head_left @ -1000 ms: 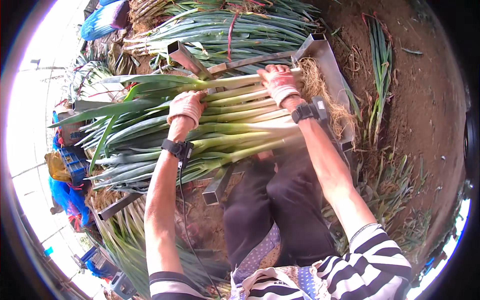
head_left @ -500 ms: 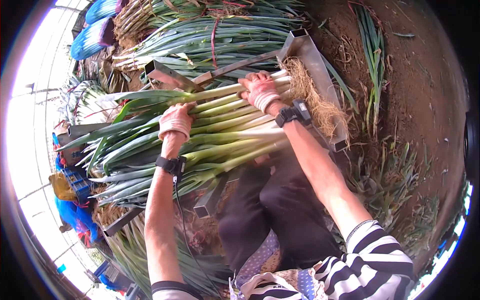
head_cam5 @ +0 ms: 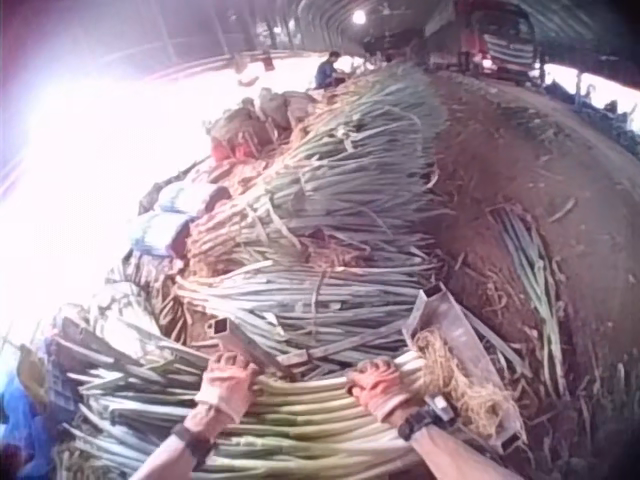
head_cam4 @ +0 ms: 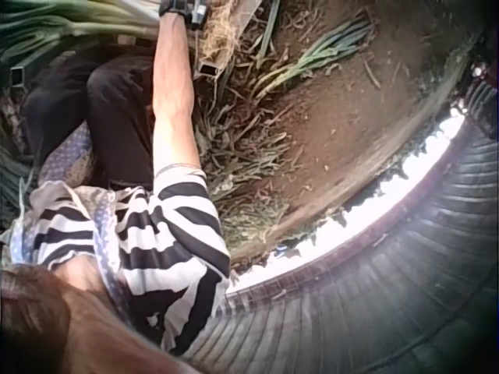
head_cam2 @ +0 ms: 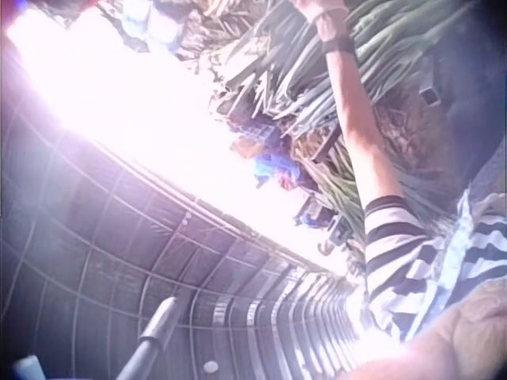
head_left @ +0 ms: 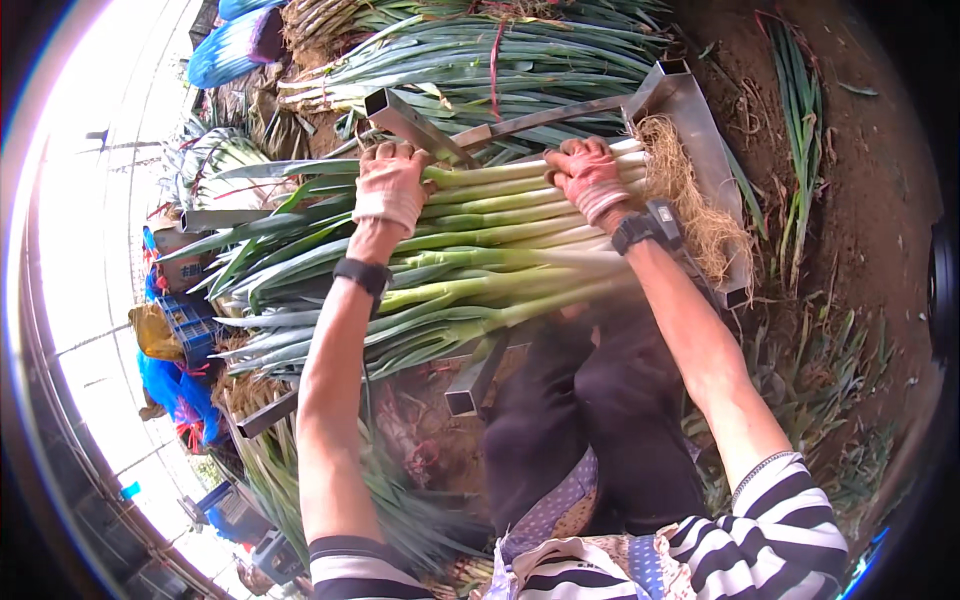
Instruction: Manually cleaning, peeling, and bundling green onions in an agricultural setting.
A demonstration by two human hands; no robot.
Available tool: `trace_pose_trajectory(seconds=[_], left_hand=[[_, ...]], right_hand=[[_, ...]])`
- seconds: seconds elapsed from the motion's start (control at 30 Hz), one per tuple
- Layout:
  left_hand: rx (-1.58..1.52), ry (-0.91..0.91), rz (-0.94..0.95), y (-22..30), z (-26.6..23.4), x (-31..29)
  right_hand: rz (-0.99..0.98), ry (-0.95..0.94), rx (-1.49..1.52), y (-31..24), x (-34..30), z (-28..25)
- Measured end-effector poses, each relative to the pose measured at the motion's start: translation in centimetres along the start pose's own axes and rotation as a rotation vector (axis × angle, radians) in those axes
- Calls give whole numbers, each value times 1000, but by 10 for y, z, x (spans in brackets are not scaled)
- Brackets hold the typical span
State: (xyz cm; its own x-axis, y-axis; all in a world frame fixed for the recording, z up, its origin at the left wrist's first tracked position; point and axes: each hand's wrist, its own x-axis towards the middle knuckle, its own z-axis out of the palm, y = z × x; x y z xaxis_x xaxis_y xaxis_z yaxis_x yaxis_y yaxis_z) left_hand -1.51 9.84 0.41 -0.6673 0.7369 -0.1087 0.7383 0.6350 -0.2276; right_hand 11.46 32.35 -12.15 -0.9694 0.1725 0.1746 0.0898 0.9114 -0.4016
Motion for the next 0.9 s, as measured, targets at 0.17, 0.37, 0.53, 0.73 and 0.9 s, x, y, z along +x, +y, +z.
trace_pose_trajectory(seconds=[0.17,0.37,0.53,0.73,0.9], left_hand=[[-73,-458,-156,-24,19,14],[-168,-209,-163,-21,28,-10],[-231,-234,-262,-16,33,-12],[-290,-279,-178,-11,22,-12],[-228,-314,-301,-4,18,-10]], right_hand=[[-2,-39,30,-3,4,2],[7,27,55,-2,4,-6],[78,-138,100,-5,-2,-9],[84,-104,52,0,0,-12],[-12,-8,-99,10,-7,6]])
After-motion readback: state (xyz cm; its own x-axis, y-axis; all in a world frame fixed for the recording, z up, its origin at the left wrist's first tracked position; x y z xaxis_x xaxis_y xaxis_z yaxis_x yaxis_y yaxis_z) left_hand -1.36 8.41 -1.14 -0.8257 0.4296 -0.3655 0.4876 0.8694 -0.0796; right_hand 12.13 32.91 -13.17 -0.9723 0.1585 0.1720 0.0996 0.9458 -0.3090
